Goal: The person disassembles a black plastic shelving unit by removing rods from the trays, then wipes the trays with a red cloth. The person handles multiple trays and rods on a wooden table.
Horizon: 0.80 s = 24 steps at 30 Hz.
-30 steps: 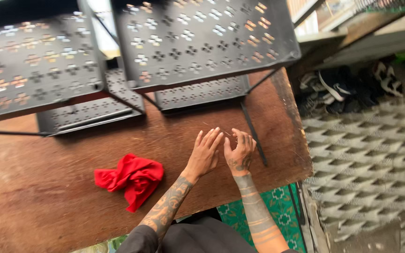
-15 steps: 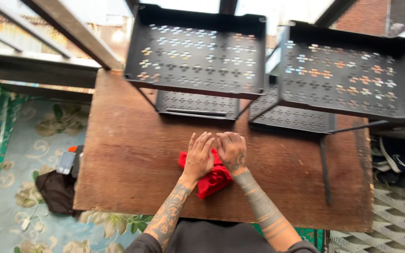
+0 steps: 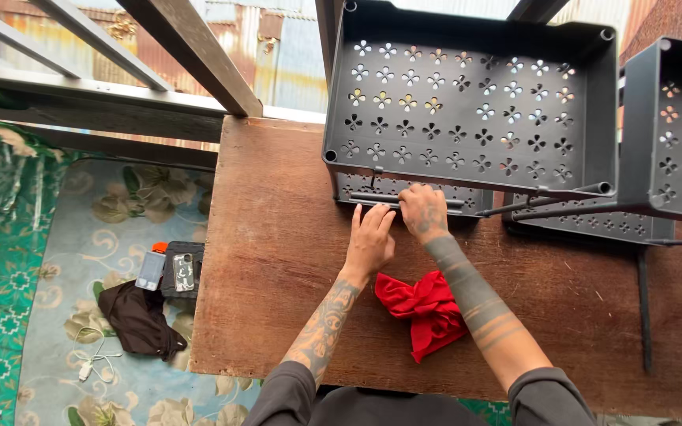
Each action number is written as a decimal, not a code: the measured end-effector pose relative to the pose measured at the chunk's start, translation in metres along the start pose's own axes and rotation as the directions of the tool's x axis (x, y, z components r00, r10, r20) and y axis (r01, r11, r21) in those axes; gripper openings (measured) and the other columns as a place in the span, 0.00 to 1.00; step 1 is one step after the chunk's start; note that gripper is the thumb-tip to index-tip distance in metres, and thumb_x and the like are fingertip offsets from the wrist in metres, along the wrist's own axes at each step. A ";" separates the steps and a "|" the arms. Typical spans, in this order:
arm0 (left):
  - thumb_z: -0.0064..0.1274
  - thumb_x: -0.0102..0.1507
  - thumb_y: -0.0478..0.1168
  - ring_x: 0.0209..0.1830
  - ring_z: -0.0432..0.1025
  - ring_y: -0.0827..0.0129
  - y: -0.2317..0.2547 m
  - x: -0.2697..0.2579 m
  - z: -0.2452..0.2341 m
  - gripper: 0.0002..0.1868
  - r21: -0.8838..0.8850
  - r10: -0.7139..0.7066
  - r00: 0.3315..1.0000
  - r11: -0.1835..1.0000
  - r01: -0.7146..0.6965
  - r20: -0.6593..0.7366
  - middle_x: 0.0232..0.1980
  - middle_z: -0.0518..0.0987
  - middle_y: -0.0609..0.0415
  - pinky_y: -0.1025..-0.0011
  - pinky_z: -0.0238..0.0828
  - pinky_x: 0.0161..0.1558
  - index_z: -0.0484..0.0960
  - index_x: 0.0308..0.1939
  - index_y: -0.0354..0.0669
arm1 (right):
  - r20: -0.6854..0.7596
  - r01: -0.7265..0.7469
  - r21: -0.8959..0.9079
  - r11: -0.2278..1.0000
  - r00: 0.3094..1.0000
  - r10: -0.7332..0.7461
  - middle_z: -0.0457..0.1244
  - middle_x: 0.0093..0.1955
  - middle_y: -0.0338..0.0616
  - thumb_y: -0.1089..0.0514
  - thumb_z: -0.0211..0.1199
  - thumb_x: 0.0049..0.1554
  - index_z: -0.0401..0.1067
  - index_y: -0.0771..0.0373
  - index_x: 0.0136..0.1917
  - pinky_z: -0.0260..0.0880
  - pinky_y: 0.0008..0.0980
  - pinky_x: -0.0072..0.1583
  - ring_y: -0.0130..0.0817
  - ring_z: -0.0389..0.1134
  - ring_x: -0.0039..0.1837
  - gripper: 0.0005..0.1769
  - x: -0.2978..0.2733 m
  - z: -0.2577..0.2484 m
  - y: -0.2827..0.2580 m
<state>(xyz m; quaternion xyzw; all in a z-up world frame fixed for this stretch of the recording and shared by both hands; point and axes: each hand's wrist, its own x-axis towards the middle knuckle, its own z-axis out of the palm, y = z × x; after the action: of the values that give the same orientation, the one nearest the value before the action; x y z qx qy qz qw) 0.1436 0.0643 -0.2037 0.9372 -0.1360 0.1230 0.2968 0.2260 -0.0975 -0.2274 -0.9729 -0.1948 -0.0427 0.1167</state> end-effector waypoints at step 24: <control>0.51 0.51 0.34 0.66 0.68 0.52 -0.011 0.033 -0.007 0.29 -0.042 0.025 0.999 0.999 -0.026 -0.030 0.62 0.74 0.46 0.41 0.48 0.73 0.75 0.58 0.35 | -0.248 0.267 -0.371 0.890 0.895 -0.372 0.65 0.54 0.52 0.49 0.62 0.54 0.76 0.63 0.59 0.69 0.52 0.62 0.50 0.67 0.57 0.23 0.025 0.004 0.014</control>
<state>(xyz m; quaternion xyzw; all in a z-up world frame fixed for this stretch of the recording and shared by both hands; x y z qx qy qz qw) 0.1765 0.0711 -0.1931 0.9269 -0.1462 0.1378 0.3171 0.2551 -0.0999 -0.2311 -0.9133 -0.3232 -0.2465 -0.0258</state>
